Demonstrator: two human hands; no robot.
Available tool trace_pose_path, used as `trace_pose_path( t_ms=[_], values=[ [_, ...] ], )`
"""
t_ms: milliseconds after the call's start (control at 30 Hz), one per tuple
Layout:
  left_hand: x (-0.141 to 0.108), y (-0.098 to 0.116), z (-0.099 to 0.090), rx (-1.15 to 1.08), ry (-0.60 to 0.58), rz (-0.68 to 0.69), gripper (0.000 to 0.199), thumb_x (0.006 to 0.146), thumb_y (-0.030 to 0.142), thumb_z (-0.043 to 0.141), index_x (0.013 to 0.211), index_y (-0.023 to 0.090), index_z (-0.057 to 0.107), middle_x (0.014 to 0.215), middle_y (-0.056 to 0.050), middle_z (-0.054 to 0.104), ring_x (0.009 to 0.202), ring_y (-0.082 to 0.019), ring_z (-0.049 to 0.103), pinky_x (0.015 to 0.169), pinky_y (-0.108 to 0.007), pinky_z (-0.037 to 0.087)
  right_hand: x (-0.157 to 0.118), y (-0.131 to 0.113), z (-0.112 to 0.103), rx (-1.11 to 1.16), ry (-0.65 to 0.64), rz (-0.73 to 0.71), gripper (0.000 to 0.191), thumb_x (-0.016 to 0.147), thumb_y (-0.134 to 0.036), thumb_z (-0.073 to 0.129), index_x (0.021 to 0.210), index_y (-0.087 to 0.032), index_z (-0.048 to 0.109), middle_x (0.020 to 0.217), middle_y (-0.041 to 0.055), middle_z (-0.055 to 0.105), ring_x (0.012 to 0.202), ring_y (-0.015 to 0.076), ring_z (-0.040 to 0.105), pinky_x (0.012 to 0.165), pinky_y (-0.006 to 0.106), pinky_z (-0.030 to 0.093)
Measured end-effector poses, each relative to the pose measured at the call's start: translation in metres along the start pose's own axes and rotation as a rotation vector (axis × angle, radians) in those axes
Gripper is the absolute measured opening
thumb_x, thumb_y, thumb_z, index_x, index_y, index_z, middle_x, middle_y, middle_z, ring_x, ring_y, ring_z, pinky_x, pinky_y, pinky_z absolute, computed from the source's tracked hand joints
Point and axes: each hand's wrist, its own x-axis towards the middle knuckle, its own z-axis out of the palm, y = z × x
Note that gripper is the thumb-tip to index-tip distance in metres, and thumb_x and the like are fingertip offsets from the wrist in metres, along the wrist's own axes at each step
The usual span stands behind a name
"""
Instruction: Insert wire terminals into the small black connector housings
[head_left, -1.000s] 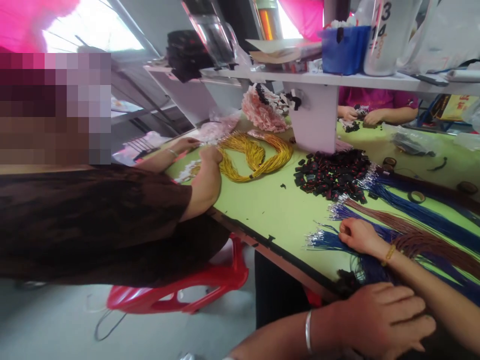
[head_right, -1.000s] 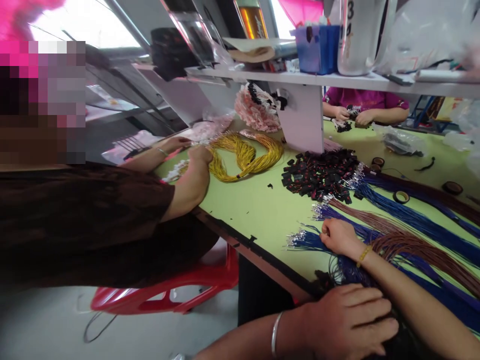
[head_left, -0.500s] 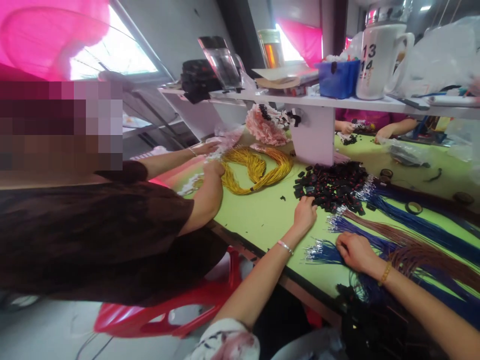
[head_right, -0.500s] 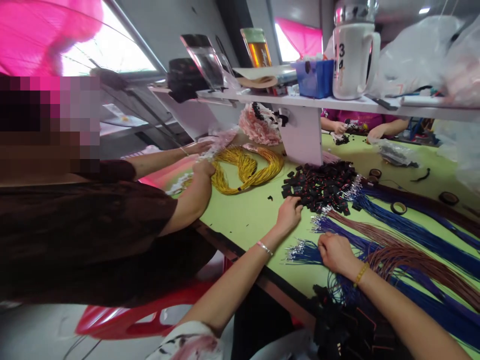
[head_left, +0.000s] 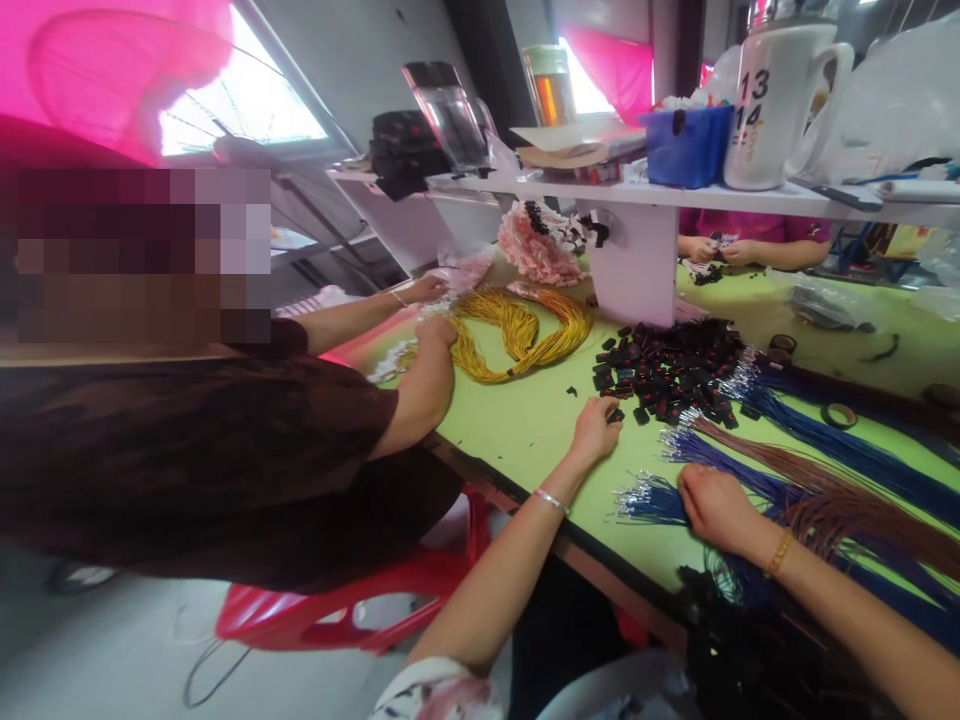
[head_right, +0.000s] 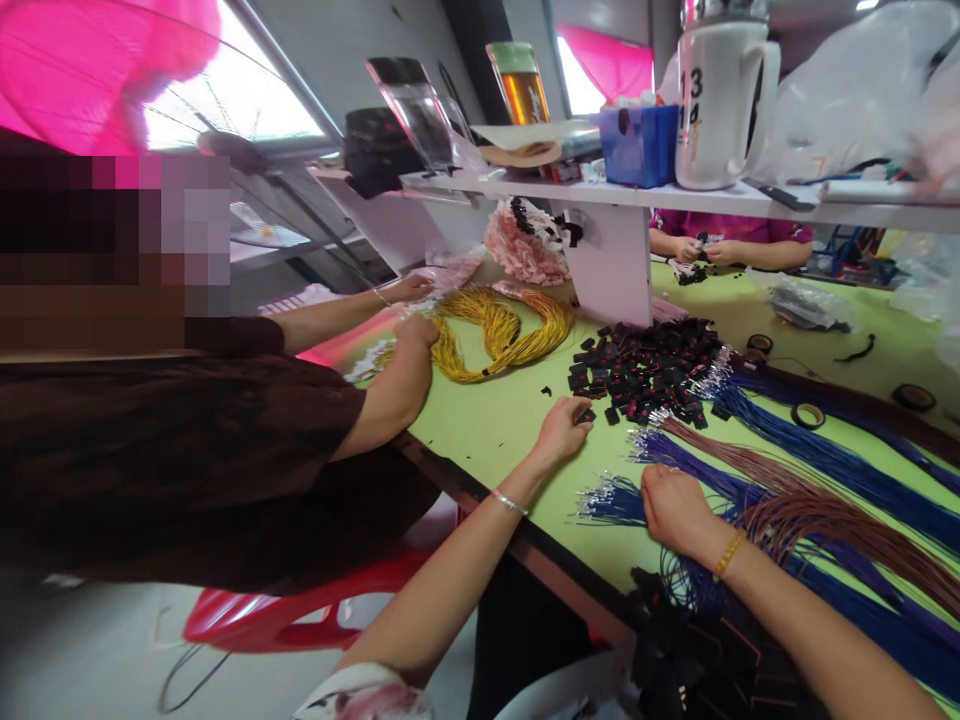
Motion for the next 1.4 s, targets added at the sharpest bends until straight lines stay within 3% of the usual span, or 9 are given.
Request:
trace_pose_path(
  t_ms=[133, 233, 300, 400, 500, 633, 767, 967, 1400],
  values=[
    [-0.013, -0.013, -0.016, -0.159, 0.035, -0.072, 0.03, 0.068, 0.012, 0.062, 0.096, 0.019, 0.066, 0.087, -0.005, 0.063, 0.08, -0.018, 0.056, 0.08, -0.033, 0.043, -0.001, 0.003, -0.004, 0.108, 0.027, 0.043, 0.015, 0.09, -0.019, 0.038, 0.084, -0.017, 0.051, 0.073, 0.0052, 0.06, 0.065, 0.0159, 0.052, 0.062, 0.027, 0.03],
    [-0.029, -0.01, -0.025, -0.479, 0.084, -0.158, 0.033, 0.066, 0.015, 0.064, 0.098, 0.019, 0.064, 0.081, -0.002, 0.062, 0.077, -0.015, 0.056, 0.075, -0.03, 0.045, 0.0, 0.007, -0.007, 0.329, 0.065, 0.031, 0.014, 0.089, -0.022, 0.04, 0.079, -0.019, 0.049, 0.07, 0.0007, 0.057, 0.063, 0.0137, 0.05, 0.061, 0.025, 0.032],
    [-0.042, -0.002, -0.03, -0.752, 0.019, -0.211, 0.035, 0.063, 0.015, 0.068, 0.098, 0.017, 0.062, 0.08, -0.002, 0.062, 0.074, -0.014, 0.057, 0.07, -0.028, 0.046, 0.002, 0.009, -0.008, 0.502, 0.078, 0.019, 0.014, 0.088, -0.024, 0.042, 0.076, -0.019, 0.048, 0.067, -0.0011, 0.054, 0.061, 0.0125, 0.047, 0.059, 0.023, 0.033],
    [-0.063, 0.014, -0.035, -1.088, -0.18, -0.299, 0.043, 0.059, 0.014, 0.074, 0.099, 0.016, 0.058, 0.085, -0.004, 0.064, 0.076, -0.014, 0.061, 0.071, -0.028, 0.049, 0.01, 0.008, -0.01, 0.719, 0.064, 0.014, 0.015, 0.086, -0.027, 0.046, 0.075, -0.018, 0.051, 0.067, -0.0016, 0.053, 0.061, 0.0114, 0.046, 0.059, 0.022, 0.035],
    [-0.082, 0.03, -0.035, -1.283, -0.292, -0.379, 0.043, 0.063, 0.019, 0.077, 0.101, 0.016, 0.058, 0.089, -0.005, 0.065, 0.083, -0.015, 0.064, 0.078, -0.028, 0.05, 0.018, 0.002, -0.015, 0.847, 0.042, -0.001, 0.018, 0.084, -0.03, 0.049, 0.074, -0.017, 0.053, 0.067, -0.0017, 0.053, 0.062, 0.0109, 0.046, 0.06, 0.022, 0.037],
    [-0.099, 0.045, -0.028, -1.424, -0.352, -0.413, 0.037, 0.068, 0.024, 0.076, 0.099, 0.016, 0.058, 0.085, -0.004, 0.064, 0.079, -0.013, 0.064, 0.074, -0.025, 0.051, 0.022, -0.011, -0.021, 0.926, 0.053, -0.003, 0.019, 0.083, -0.031, 0.051, 0.072, -0.016, 0.054, 0.066, -0.0019, 0.053, 0.063, 0.0107, 0.045, 0.06, 0.022, 0.038],
    [-0.107, 0.05, -0.019, -1.519, -0.363, -0.422, 0.032, 0.07, 0.02, 0.074, 0.098, 0.016, 0.06, 0.087, -0.003, 0.064, 0.073, -0.009, 0.06, 0.069, -0.02, 0.049, 0.017, -0.019, -0.02, 0.889, 0.11, 0.009, 0.014, 0.08, -0.026, 0.051, 0.069, -0.017, 0.052, 0.06, -0.0033, 0.048, 0.057, 0.0098, 0.041, 0.054, 0.021, 0.034],
    [-0.112, 0.052, -0.01, -1.569, -0.446, -0.469, 0.026, 0.072, 0.016, 0.071, 0.096, 0.015, 0.062, 0.091, -0.006, 0.065, 0.078, -0.011, 0.061, 0.075, -0.023, 0.048, 0.006, -0.019, -0.021, 0.561, 0.316, -0.1, 0.011, 0.078, -0.018, 0.052, 0.067, -0.019, 0.051, 0.063, -0.0013, 0.049, 0.059, 0.011, 0.042, 0.056, 0.023, 0.032],
    [-0.117, 0.052, -0.009, -1.555, -0.486, -0.487, 0.03, 0.068, 0.017, 0.075, 0.094, 0.013, 0.063, 0.085, -0.004, 0.064, 0.074, -0.01, 0.06, 0.071, -0.021, 0.048, 0.001, -0.018, -0.016, 0.265, 0.415, -0.354, 0.01, 0.081, -0.013, 0.047, 0.075, -0.019, 0.053, 0.067, 0.0028, 0.052, 0.066, 0.0155, 0.047, 0.063, 0.027, 0.035]
  ],
)
